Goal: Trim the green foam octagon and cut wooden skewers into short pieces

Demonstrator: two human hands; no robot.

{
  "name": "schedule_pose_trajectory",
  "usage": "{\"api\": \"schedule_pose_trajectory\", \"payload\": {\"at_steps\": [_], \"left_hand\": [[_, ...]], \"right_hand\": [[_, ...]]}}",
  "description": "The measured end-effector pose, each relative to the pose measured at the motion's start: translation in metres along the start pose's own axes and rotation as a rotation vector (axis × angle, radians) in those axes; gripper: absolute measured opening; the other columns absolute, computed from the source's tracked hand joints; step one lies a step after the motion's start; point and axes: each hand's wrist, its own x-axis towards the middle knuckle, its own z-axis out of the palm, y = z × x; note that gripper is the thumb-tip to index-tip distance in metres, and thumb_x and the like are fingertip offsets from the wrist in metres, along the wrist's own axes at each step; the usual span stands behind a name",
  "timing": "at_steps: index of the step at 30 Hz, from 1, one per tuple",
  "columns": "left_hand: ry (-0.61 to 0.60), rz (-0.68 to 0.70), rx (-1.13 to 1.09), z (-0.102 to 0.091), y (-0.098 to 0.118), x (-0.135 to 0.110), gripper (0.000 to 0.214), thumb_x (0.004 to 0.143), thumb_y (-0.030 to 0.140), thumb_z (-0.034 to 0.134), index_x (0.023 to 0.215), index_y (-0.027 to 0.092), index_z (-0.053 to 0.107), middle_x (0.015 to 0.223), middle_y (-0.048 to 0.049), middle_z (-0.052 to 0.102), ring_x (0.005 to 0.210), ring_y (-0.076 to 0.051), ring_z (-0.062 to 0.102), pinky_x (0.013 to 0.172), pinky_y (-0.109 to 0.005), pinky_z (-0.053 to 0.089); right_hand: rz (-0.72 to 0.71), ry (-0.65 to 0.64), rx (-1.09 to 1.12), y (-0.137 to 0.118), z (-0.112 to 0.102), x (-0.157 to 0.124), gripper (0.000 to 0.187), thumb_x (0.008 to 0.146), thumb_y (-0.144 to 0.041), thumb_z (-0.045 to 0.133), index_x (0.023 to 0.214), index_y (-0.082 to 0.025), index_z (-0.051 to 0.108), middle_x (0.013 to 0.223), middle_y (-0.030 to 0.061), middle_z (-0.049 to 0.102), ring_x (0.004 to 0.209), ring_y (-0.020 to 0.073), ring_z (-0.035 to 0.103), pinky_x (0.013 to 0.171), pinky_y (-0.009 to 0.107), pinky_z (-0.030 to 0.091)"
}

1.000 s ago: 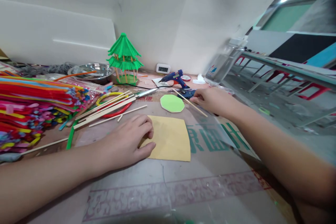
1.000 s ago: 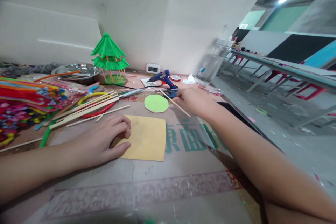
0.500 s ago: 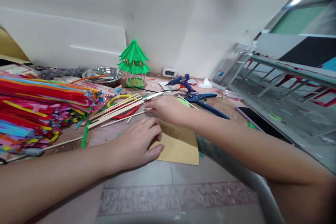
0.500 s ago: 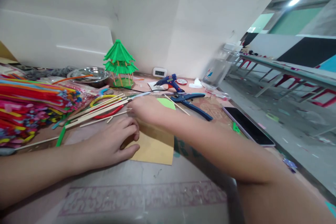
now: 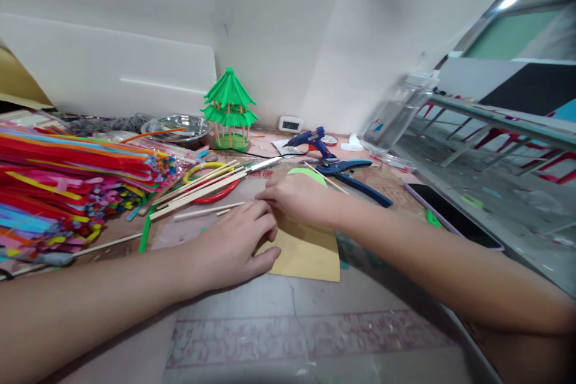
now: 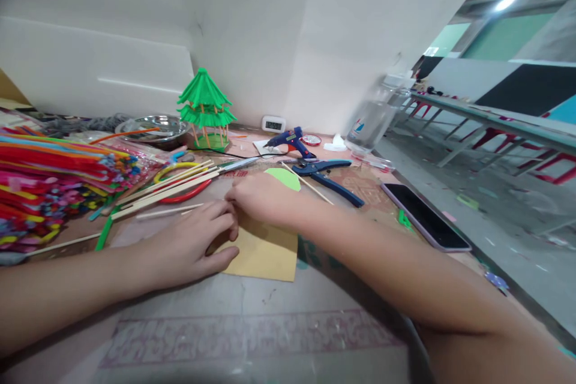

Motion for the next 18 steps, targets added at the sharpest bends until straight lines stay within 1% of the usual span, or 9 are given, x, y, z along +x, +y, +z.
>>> {"api": "schedule_pose_trajectory", "payload": {"at_steps": [3, 7, 9, 11, 12, 13, 16, 17, 18], "left_hand": [[-0.001, 0.003, 0.003, 0.0, 0.0, 0.0, 0.01, 0.085, 0.03, 0.052, 0.085, 0.02, 0.052, 0.096, -0.0051, 0.054, 0.094, -0.023, 0.052, 0.075, -0.037, 0.045], [-0.008, -0.004, 0.011, -0.001, 0.0, 0.0, 0.011, 0.086, 0.031, 0.051, 0.086, 0.02, 0.052, 0.098, -0.0061, 0.054, 0.097, -0.024, 0.051, 0.078, -0.038, 0.045], [-0.01, -0.003, 0.014, -0.001, 0.001, -0.001, 0.012, 0.086, 0.031, 0.051, 0.087, 0.02, 0.052, 0.1, -0.0061, 0.054, 0.098, -0.024, 0.051, 0.079, -0.039, 0.045], [-0.011, -0.01, 0.013, -0.002, 0.001, -0.001, 0.012, 0.087, 0.032, 0.051, 0.087, 0.02, 0.052, 0.098, -0.0056, 0.054, 0.097, -0.024, 0.051, 0.078, -0.039, 0.045], [-0.013, -0.012, 0.01, -0.002, 0.001, -0.001, 0.012, 0.087, 0.032, 0.051, 0.087, 0.02, 0.052, 0.098, -0.0054, 0.053, 0.097, -0.024, 0.051, 0.078, -0.039, 0.045], [-0.015, -0.011, 0.006, -0.002, 0.001, -0.001, 0.012, 0.087, 0.032, 0.051, 0.088, 0.02, 0.052, 0.098, -0.0055, 0.053, 0.097, -0.024, 0.051, 0.079, -0.038, 0.045], [-0.014, 0.006, -0.01, -0.002, 0.0, -0.001, 0.012, 0.088, 0.032, 0.05, 0.087, 0.02, 0.052, 0.099, -0.0058, 0.053, 0.096, -0.023, 0.051, 0.08, -0.037, 0.045], [-0.013, 0.011, -0.012, -0.002, 0.0, 0.0, 0.012, 0.088, 0.032, 0.05, 0.087, 0.019, 0.052, 0.098, -0.0058, 0.053, 0.095, -0.022, 0.051, 0.08, -0.037, 0.045], [-0.013, 0.014, -0.012, -0.002, 0.0, 0.0, 0.012, 0.088, 0.031, 0.05, 0.087, 0.019, 0.052, 0.097, -0.0056, 0.053, 0.094, -0.022, 0.051, 0.08, -0.037, 0.045]], "right_hand": [[-0.004, 0.013, 0.001, -0.006, 0.001, 0.003, 0.015, 0.083, -0.011, 0.052, 0.08, -0.014, 0.067, 0.08, 0.0074, 0.066, 0.067, 0.0153, 0.052, 0.057, 0.028, 0.027], [0.033, 0.027, 0.111, -0.001, 0.003, 0.01, 0.009, 0.079, -0.014, 0.055, 0.073, -0.016, 0.061, 0.067, 0.0027, 0.061, 0.059, 0.013, 0.047, 0.053, 0.027, 0.026], [0.081, 0.057, 0.179, 0.006, 0.002, 0.012, 0.005, 0.077, -0.015, 0.055, 0.074, -0.017, 0.058, 0.064, 0.0012, 0.06, 0.056, 0.0118, 0.046, 0.052, 0.025, 0.027], [0.124, 0.09, 0.237, 0.012, -0.001, 0.01, 0.003, 0.08, -0.018, 0.051, 0.079, -0.018, 0.054, 0.065, 0.0, 0.06, 0.055, 0.0106, 0.048, 0.05, 0.023, 0.03], [0.146, 0.108, 0.338, 0.014, -0.004, 0.006, 0.003, 0.083, -0.019, 0.048, 0.082, -0.019, 0.05, 0.065, -0.0011, 0.059, 0.053, 0.0099, 0.049, 0.049, 0.022, 0.032], [0.169, 0.128, 0.504, 0.015, -0.007, 0.002, 0.002, 0.085, -0.021, 0.045, 0.085, -0.02, 0.047, 0.063, -0.0026, 0.059, 0.05, 0.0094, 0.049, 0.048, 0.021, 0.034], [0.225, 0.179, 1.223, 0.011, -0.014, -0.018, 0.003, 0.087, -0.024, 0.042, 0.086, -0.022, 0.04, 0.058, -0.0058, 0.056, 0.041, 0.0079, 0.046, 0.04, 0.018, 0.035], [0.233, 0.184, 1.425, 0.008, -0.016, -0.026, 0.005, 0.085, -0.023, 0.044, 0.085, -0.022, 0.04, 0.056, -0.0058, 0.057, 0.039, 0.0075, 0.045, 0.037, 0.017, 0.034], [0.233, 0.18, 1.558, 0.004, -0.016, -0.032, 0.005, 0.084, -0.022, 0.045, 0.084, -0.022, 0.04, 0.056, -0.0055, 0.058, 0.037, 0.0072, 0.044, 0.035, 0.016, 0.034]]}}
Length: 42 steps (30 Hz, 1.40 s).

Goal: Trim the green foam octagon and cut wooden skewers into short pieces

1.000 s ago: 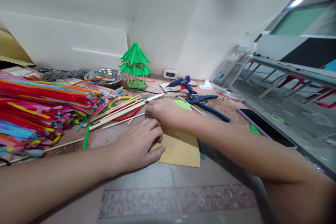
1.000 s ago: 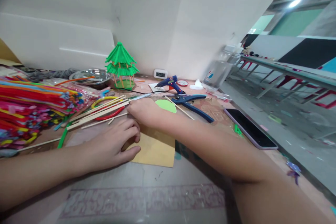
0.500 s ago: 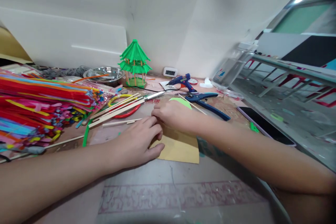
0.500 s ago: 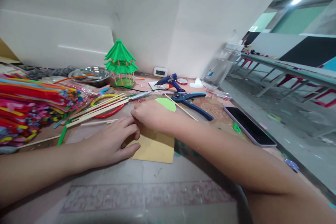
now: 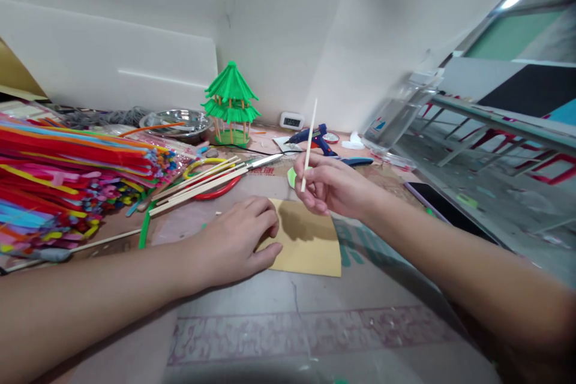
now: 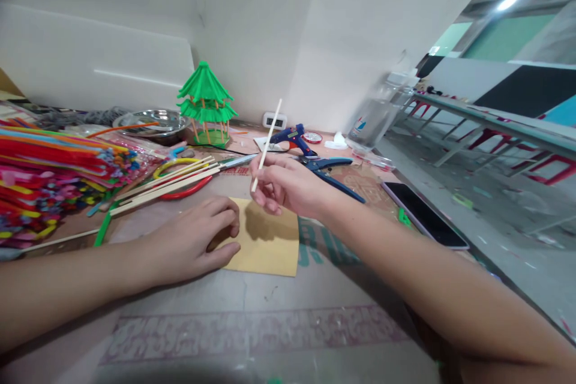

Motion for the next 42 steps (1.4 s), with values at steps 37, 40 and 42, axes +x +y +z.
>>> {"api": "schedule_pose_trajectory", "payload": {"at_steps": [37, 40, 42], "left_hand": [[0.194, 0.114, -0.067, -0.001, -0.012, 0.002, 0.016, 0.094, 0.023, 0.05, 0.092, 0.017, 0.064, 0.096, -0.0039, 0.066, 0.092, -0.016, 0.058, 0.086, -0.03, 0.046], [0.134, 0.014, 0.013, -0.001, -0.015, 0.001, 0.024, 0.09, 0.023, 0.05, 0.11, 0.018, 0.062, 0.115, -0.0058, 0.064, 0.107, -0.018, 0.057, 0.097, -0.033, 0.045], [0.077, -0.013, 0.071, -0.001, -0.014, 0.0, 0.037, 0.088, 0.03, 0.052, 0.122, 0.018, 0.058, 0.126, -0.0068, 0.06, 0.116, -0.021, 0.053, 0.103, -0.037, 0.042]], "right_hand": [[-0.07, 0.217, 0.001, 0.035, 0.02, -0.034, 0.029, 0.084, -0.044, 0.064, 0.082, -0.019, 0.05, 0.063, -0.0016, 0.064, 0.047, 0.0075, 0.055, 0.045, 0.018, 0.044], [-0.049, 0.271, -0.096, 0.033, 0.015, -0.035, 0.029, 0.084, -0.044, 0.064, 0.084, -0.019, 0.051, 0.061, -0.0031, 0.06, 0.047, 0.0074, 0.052, 0.043, 0.018, 0.04], [-0.018, 0.248, -0.186, 0.034, 0.014, -0.035, 0.029, 0.085, -0.046, 0.061, 0.084, -0.018, 0.052, 0.062, -0.0031, 0.057, 0.048, 0.0072, 0.049, 0.044, 0.018, 0.038]]}}
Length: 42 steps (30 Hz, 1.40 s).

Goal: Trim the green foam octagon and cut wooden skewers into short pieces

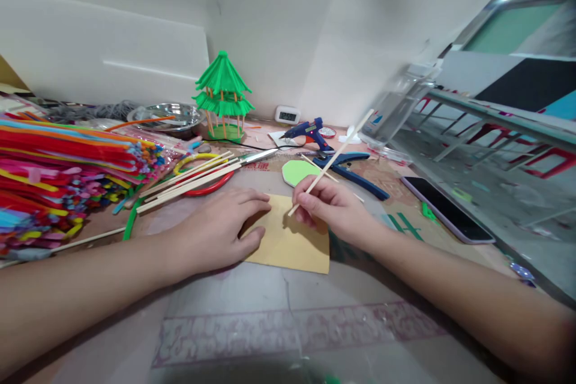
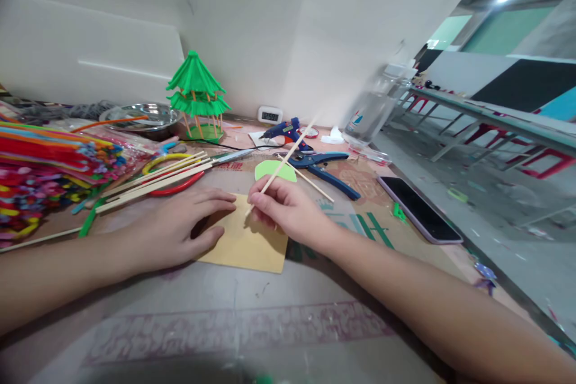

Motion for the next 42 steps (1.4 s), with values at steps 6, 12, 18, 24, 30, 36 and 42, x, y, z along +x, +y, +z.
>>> {"api": "schedule_pose_trajectory", "payload": {"at_steps": [6, 12, 18, 24, 30, 36, 42], "left_hand": [[-0.049, -0.014, 0.089, 0.001, 0.007, -0.003, 0.057, 0.085, 0.049, 0.053, 0.13, 0.014, 0.052, 0.134, -0.0124, 0.054, 0.123, -0.028, 0.048, 0.107, -0.045, 0.038], [-0.09, 0.006, 0.08, 0.001, 0.005, 0.0, 0.053, 0.086, 0.049, 0.051, 0.13, 0.02, 0.053, 0.136, -0.0113, 0.051, 0.124, -0.03, 0.045, 0.106, -0.049, 0.037], [-0.094, -0.003, 0.107, 0.003, 0.003, 0.0, 0.055, 0.087, 0.051, 0.05, 0.132, 0.019, 0.052, 0.136, -0.0119, 0.049, 0.125, -0.031, 0.044, 0.106, -0.05, 0.035], [-0.117, 0.007, 0.111, 0.004, 0.002, 0.0, 0.052, 0.087, 0.052, 0.048, 0.129, 0.021, 0.054, 0.136, -0.0115, 0.049, 0.126, -0.031, 0.043, 0.106, -0.05, 0.035], [-0.111, 0.014, 0.126, 0.004, 0.003, 0.0, 0.052, 0.087, 0.051, 0.05, 0.128, 0.02, 0.055, 0.135, -0.0118, 0.05, 0.124, -0.031, 0.045, 0.105, -0.049, 0.036], [-0.099, 0.006, 0.104, 0.003, 0.004, 0.0, 0.053, 0.086, 0.049, 0.052, 0.129, 0.019, 0.054, 0.133, -0.0123, 0.051, 0.123, -0.032, 0.045, 0.104, -0.05, 0.037], [-0.082, 0.007, 0.1, 0.004, 0.002, -0.001, 0.053, 0.086, 0.051, 0.05, 0.128, 0.019, 0.055, 0.133, -0.0121, 0.051, 0.122, -0.032, 0.046, 0.104, -0.05, 0.037]], "right_hand": [[-0.143, -0.057, -0.432, 0.002, 0.004, -0.002, 0.022, 0.092, -0.034, 0.051, 0.08, -0.017, 0.057, 0.065, -0.0009, 0.058, 0.057, 0.0097, 0.053, 0.056, 0.021, 0.041], [-0.3, -0.22, -0.746, -0.003, 0.012, -0.009, 0.016, 0.092, -0.025, 0.049, 0.081, -0.017, 0.057, 0.073, 0.0021, 0.063, 0.065, 0.0125, 0.057, 0.063, 0.024, 0.042], [-0.34, -0.173, -0.938, 0.003, 0.001, -0.003, 0.013, 0.089, -0.019, 0.047, 0.082, -0.017, 0.058, 0.075, 0.0054, 0.065, 0.069, 0.0165, 0.059, 0.064, 0.026, 0.041], [-0.371, -0.261, -0.928, 0.0, 0.002, -0.004, 0.015, 0.09, -0.019, 0.046, 0.08, -0.017, 0.057, 0.072, 0.0042, 0.063, 0.066, 0.0151, 0.058, 0.062, 0.024, 0.04], [-0.358, -0.252, -0.914, -0.001, 0.005, -0.003, 0.016, 0.09, -0.019, 0.045, 0.079, -0.018, 0.057, 0.073, 0.0038, 0.064, 0.067, 0.0145, 0.057, 0.063, 0.023, 0.04], [-0.31, -0.174, -0.963, -0.002, 0.005, -0.002, 0.013, 0.086, -0.017, 0.047, 0.081, -0.017, 0.058, 0.075, 0.0052, 0.065, 0.069, 0.0162, 0.059, 0.063, 0.025, 0.041], [-0.31, -0.14, -0.977, 0.0, 0.003, -0.002, 0.012, 0.087, -0.018, 0.047, 0.081, -0.018, 0.058, 0.073, 0.004, 0.065, 0.067, 0.0153, 0.058, 0.062, 0.024, 0.039]]}}
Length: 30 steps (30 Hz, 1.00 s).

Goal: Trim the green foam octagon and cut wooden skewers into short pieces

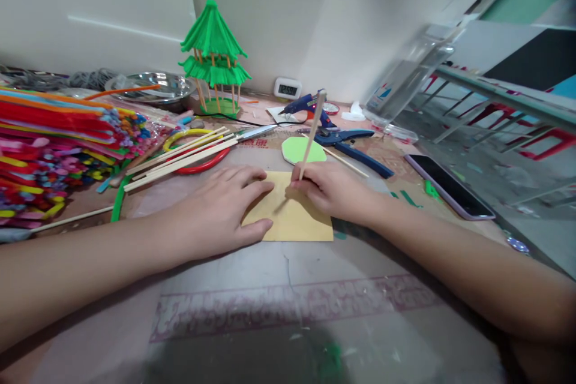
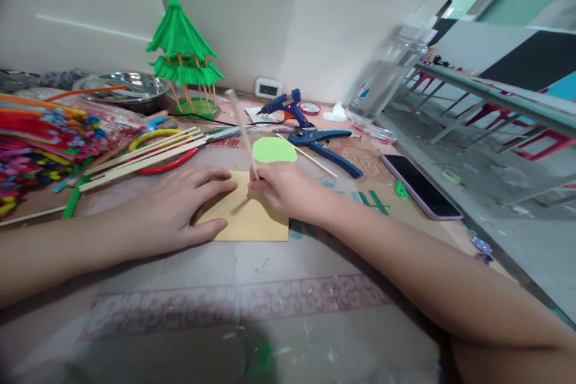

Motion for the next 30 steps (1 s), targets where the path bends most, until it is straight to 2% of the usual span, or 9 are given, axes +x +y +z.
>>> {"api": "schedule_pose_trajectory", "payload": {"at_steps": [4, 8, 12, 17, 19, 21, 24, 27, 30], "left_hand": [[-0.032, 0.006, 0.007, -0.001, 0.001, 0.0, 0.053, 0.086, 0.051, 0.049, 0.129, 0.019, 0.055, 0.136, -0.0117, 0.049, 0.125, -0.031, 0.043, 0.106, -0.048, 0.035], [-0.015, -0.009, 0.032, -0.001, 0.001, 0.0, 0.055, 0.087, 0.052, 0.049, 0.131, 0.019, 0.053, 0.135, -0.0118, 0.05, 0.124, -0.03, 0.044, 0.106, -0.048, 0.035], [-0.03, 0.004, 0.024, -0.001, 0.001, -0.001, 0.053, 0.087, 0.051, 0.049, 0.13, 0.02, 0.054, 0.136, -0.0112, 0.049, 0.125, -0.03, 0.044, 0.106, -0.047, 0.035], [-0.021, -0.008, 0.032, -0.001, 0.001, 0.0, 0.057, 0.086, 0.052, 0.05, 0.132, 0.019, 0.053, 0.134, -0.0114, 0.05, 0.124, -0.03, 0.045, 0.105, -0.048, 0.036], [-0.015, -0.009, 0.021, -0.002, 0.001, 0.0, 0.057, 0.085, 0.052, 0.051, 0.131, 0.019, 0.053, 0.133, -0.011, 0.05, 0.123, -0.03, 0.045, 0.105, -0.048, 0.036], [-0.007, -0.004, 0.008, -0.002, 0.0, 0.001, 0.056, 0.085, 0.052, 0.052, 0.13, 0.019, 0.054, 0.131, -0.0108, 0.051, 0.122, -0.03, 0.046, 0.105, -0.048, 0.036], [0.009, 0.003, -0.002, -0.003, -0.001, 0.002, 0.056, 0.084, 0.051, 0.054, 0.128, 0.016, 0.054, 0.129, -0.0117, 0.053, 0.121, -0.03, 0.045, 0.105, -0.048, 0.036], [0.02, 0.002, -0.018, -0.005, 0.001, 0.004, 0.056, 0.084, 0.051, 0.054, 0.125, 0.013, 0.055, 0.126, -0.0131, 0.053, 0.12, -0.029, 0.046, 0.104, -0.047, 0.037], [0.045, 0.007, -0.051, -0.008, 0.008, 0.006, 0.048, 0.09, 0.047, 0.047, 0.123, 0.013, 0.056, 0.126, -0.0141, 0.05, 0.12, -0.027, 0.044, 0.105, -0.045, 0.036]], "right_hand": [[-0.081, -0.096, 0.064, 0.0, -0.001, 0.0, 0.016, 0.09, -0.02, 0.045, 0.08, -0.017, 0.057, 0.075, 0.0041, 0.065, 0.068, 0.0147, 0.058, 0.064, 0.024, 0.041], [0.011, 0.016, -0.041, -0.001, 0.0, -0.001, 0.014, 0.088, -0.018, 0.046, 0.08, -0.017, 0.058, 0.073, 0.0047, 0.064, 0.066, 0.0156, 0.057, 0.062, 0.025, 0.038], [-0.076, -0.091, 0.023, 0.002, 0.0, -0.001, 0.013, 0.088, -0.018, 0.046, 0.082, -0.017, 0.058, 0.076, 0.0045, 0.065, 0.07, 0.0152, 0.058, 0.064, 0.024, 0.04], [0.148, 0.086, 0.023, 0.019, -0.003, 0.003, 0.012, 0.088, -0.022, 0.05, 0.08, -0.018, 0.057, 0.073, 0.0041, 0.062, 0.068, 0.016, 0.055, 0.063, 0.027, 0.038], [0.234, 0.183, 0.311, 0.018, -0.005, 0.005, 0.015, 0.089, -0.027, 0.051, 0.078, -0.019, 0.054, 0.067, 0.0008, 0.058, 0.062, 0.0133, 0.052, 0.058, 0.025, 0.037], [0.309, 0.249, 0.774, 0.01, -0.005, 0.005, 0.02, 0.089, -0.035, 0.052, 0.077, -0.019, 0.052, 0.061, -0.0022, 0.054, 0.052, 0.0097, 0.046, 0.051, 0.022, 0.036], [0.414, 0.19, 1.358, -0.004, -0.003, 0.005, 0.026, 0.087, -0.041, 0.056, 0.076, -0.017, 0.055, 0.056, -0.0028, 0.053, 0.044, 0.0067, 0.04, 0.041, 0.018, 0.031], [0.501, 0.114, 1.59, -0.011, 0.002, 0.005, 0.019, 0.085, -0.033, 0.059, 0.077, -0.016, 0.058, 0.055, -0.0016, 0.056, 0.043, 0.0055, 0.039, 0.038, 0.015, 0.03], [0.528, 0.128, 1.604, -0.011, 0.005, 0.008, 0.009, 0.087, -0.021, 0.056, 0.08, -0.016, 0.058, 0.058, 0.0, 0.062, 0.044, 0.0054, 0.042, 0.041, 0.014, 0.033]]}}
